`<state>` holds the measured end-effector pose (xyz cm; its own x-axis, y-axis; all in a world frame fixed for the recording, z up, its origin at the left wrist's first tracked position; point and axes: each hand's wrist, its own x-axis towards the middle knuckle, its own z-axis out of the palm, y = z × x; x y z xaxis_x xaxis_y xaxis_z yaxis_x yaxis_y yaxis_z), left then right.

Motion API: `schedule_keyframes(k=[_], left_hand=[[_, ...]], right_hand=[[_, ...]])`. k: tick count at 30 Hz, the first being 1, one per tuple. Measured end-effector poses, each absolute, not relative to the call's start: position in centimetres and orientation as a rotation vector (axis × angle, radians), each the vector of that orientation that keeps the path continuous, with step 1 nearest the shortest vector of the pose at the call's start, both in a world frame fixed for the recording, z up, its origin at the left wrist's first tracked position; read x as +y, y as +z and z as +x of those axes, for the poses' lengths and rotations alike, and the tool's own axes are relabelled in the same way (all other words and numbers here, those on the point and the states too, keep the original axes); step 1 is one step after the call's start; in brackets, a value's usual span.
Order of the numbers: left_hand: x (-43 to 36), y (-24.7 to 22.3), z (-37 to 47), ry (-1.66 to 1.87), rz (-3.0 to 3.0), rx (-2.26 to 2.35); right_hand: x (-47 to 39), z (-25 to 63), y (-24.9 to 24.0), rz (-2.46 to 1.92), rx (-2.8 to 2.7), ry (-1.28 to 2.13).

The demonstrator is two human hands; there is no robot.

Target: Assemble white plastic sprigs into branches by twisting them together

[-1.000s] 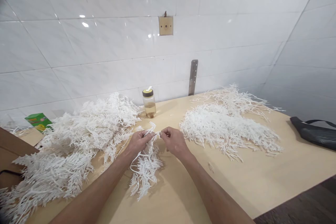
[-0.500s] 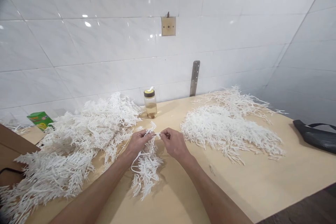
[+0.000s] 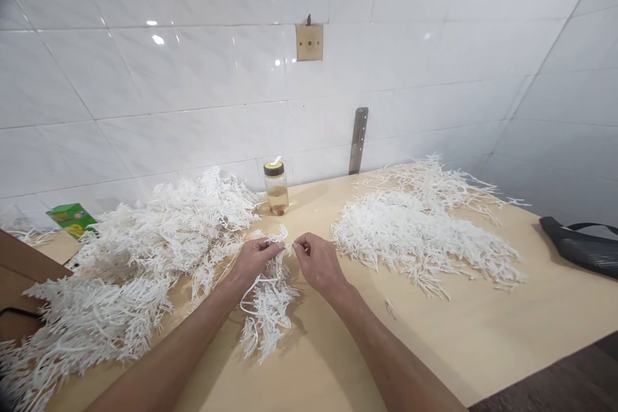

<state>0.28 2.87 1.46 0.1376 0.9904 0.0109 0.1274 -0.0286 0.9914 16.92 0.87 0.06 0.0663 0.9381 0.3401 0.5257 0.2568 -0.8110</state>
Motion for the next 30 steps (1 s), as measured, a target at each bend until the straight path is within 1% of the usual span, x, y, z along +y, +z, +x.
schedule_keyframes(k=[6,12,17,20,25,27,28,30], left_hand=[[2.9,1.5,0.2,1.01,1.351,1.192],[2.6,1.3,0.7,1.009,1.386,1.239],[2.5,1.0,1.0,1.063,1.412,1.246],[2.4,1.3,0.7,1.122,1.391,1.258],[2.1,2.1,0.4,1.131,1.319,1.239],[2.1,2.0,0.5,1.129,1.301,1.228],[2.1,1.9,0.6,1.136,1.303,1.222],[2.2,1.6,0.8,1.151,1.325,1.2]], right_hand=[[0.9,16.8,0.0,-1.416,-1.645,0.44],[1.4,16.9,-1.0,-1.428,-1.783,0.172],[1.7,16.4,-1.0,-1.496,-1.821,0.028],[2.3,18.4,-0.7,-1.612,-1.704,-0.066],[3.0,24.2,0.5,-1.821,-1.268,-0.186],[2.6,24.4,1.1,-1.799,-1.217,-0.129],[2.4,23.9,1.4,-1.759,-1.249,-0.04],[1.7,21.8,1.6,-1.637,-1.39,0.278]])
